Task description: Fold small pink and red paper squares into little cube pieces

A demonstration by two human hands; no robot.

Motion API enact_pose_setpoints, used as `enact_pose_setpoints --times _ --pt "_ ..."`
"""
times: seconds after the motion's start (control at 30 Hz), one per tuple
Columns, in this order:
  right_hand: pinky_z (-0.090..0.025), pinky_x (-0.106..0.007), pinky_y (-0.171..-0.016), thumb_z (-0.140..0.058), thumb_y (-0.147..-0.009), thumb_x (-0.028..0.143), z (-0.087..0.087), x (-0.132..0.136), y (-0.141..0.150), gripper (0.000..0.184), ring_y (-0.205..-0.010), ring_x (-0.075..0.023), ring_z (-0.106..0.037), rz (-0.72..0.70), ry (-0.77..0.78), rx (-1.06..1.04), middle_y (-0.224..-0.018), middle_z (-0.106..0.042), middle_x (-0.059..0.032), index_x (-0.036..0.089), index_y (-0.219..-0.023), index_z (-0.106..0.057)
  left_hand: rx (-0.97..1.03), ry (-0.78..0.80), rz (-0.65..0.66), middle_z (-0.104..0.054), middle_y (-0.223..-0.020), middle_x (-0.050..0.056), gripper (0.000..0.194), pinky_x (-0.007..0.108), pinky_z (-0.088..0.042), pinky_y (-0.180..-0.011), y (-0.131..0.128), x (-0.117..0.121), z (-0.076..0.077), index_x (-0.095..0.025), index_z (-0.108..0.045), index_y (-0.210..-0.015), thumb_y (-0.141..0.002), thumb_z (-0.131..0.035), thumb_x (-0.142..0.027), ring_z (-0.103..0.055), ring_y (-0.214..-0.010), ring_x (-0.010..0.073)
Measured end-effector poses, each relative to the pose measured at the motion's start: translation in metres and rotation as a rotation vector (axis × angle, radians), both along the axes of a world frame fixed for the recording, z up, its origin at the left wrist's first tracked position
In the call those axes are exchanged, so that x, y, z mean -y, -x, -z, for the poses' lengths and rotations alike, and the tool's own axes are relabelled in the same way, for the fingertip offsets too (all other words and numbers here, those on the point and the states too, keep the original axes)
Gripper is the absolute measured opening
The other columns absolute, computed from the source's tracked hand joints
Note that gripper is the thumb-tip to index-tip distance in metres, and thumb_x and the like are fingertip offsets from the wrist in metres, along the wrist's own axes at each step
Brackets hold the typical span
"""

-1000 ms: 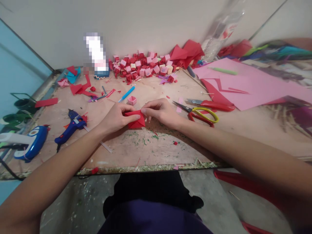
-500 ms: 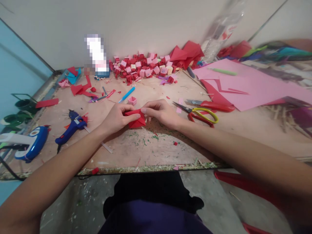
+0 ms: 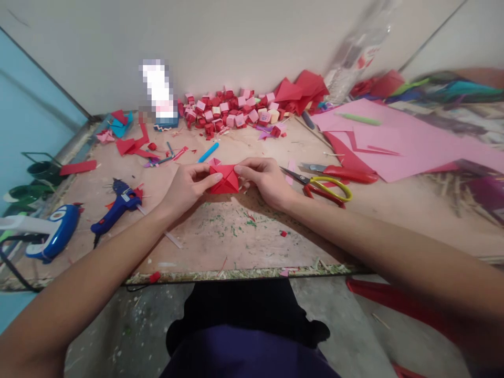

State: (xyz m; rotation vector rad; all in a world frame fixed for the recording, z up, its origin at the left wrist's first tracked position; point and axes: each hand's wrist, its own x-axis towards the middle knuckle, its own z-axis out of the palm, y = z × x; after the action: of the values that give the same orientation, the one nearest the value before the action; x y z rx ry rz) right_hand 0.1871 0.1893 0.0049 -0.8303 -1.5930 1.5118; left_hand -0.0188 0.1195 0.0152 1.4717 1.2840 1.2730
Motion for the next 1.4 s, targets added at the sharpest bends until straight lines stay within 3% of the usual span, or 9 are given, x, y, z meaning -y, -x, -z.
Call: enact_pose_setpoints --times 0.2,0.4,0.63,0.8,0.9,1.23,1.4 --pt "-0.054 -0.029 -0.064 -0.086 -0.086 0.046 0.0027 -0.0019 -0.0017 0.027 -0.067 -0.0146 -0.062 -0.120 -0.025 0.062 -0.085 -0.077 -0.0039 0.019 -0.090 -0.084 0.006 -0.040 -0.039 -0.073 -0.072 0.001 0.032 0.028 -0.052 -0.062 0.0013 -0.0042 0.0018 -0.018 -0.072 -0.071 -0.082 -0.087 -0.044 -0.062 -0.064 0.0144" --pt "-0.051 -0.030 -0.061 -0.085 -0.087 0.044 0.0085 -0.0045 -0.0020 0.025 -0.063 -0.0143 -0.059 -0.101 -0.043 0.091 -0.075 -0.074 -0.0029 0.019 -0.084 -0.083 0.005 -0.050 -0.063 -0.074 -0.073 0.001 0.030 0.029 -0.054 -0.064 0.0018 -0.0066 0.0066 -0.018 -0.075 -0.072 -0.082 -0.090 -0.043 -0.064 -0.064 0.0146" --pt "-0.050 -0.029 -0.061 -0.080 -0.083 0.031 0.0015 -0.0003 -0.0006 0.016 -0.062 -0.0137 -0.061 -0.097 0.013 0.012 -0.074 -0.076 -0.0027 0.017 -0.090 -0.084 0.150 0.037 0.009 -0.085 -0.096 0.006 0.027 0.039 -0.067 -0.079 0.0011 -0.0024 0.0048 -0.019 -0.085 -0.098 -0.082 -0.090 -0.039 -0.078 -0.082 0.0221" --pt "-0.049 -0.028 -0.060 -0.079 -0.080 0.030 0.0003 0.0005 0.0004 0.018 -0.062 -0.0133 -0.059 -0.066 0.017 0.009 -0.075 -0.076 -0.0025 0.017 -0.092 -0.085 0.143 0.085 -0.049 -0.082 -0.080 0.004 0.025 0.033 -0.066 -0.061 0.0034 -0.0051 0.0081 -0.018 -0.084 -0.089 -0.077 -0.093 -0.038 -0.073 -0.062 0.0182" --pt "-0.048 -0.029 -0.059 -0.078 -0.080 0.029 0.0006 0.0008 0.0014 0.021 -0.062 -0.0139 -0.059 -0.046 0.020 0.029 -0.075 -0.077 -0.0033 0.016 -0.094 -0.086 0.162 0.097 -0.102 -0.080 -0.075 0.004 0.024 0.032 -0.065 -0.058 0.0031 -0.0063 0.0085 -0.018 -0.082 -0.082 -0.073 -0.095 -0.035 -0.073 -0.059 0.0181" --pt "-0.051 -0.029 -0.063 -0.077 -0.083 0.028 0.0008 0.0009 0.0008 0.017 -0.062 -0.0141 -0.063 -0.057 0.001 0.018 -0.071 -0.075 -0.0036 0.015 -0.091 -0.085 0.248 0.103 -0.020 -0.082 -0.095 0.006 0.028 0.031 -0.065 -0.067 -0.0009 -0.0002 0.0005 -0.019 -0.084 -0.099 -0.078 -0.088 -0.036 -0.076 -0.080 0.0205" --pt "-0.051 -0.031 -0.064 -0.076 -0.086 0.029 0.0042 -0.0002 -0.0006 0.019 -0.064 -0.0156 -0.064 -0.082 -0.022 0.077 -0.073 -0.076 -0.0037 0.017 -0.096 -0.085 0.151 0.000 0.010 -0.081 -0.108 0.006 0.044 0.034 -0.065 -0.084 -0.0002 -0.0030 0.0040 -0.020 -0.079 -0.104 -0.070 -0.099 -0.037 -0.076 -0.093 0.0212"
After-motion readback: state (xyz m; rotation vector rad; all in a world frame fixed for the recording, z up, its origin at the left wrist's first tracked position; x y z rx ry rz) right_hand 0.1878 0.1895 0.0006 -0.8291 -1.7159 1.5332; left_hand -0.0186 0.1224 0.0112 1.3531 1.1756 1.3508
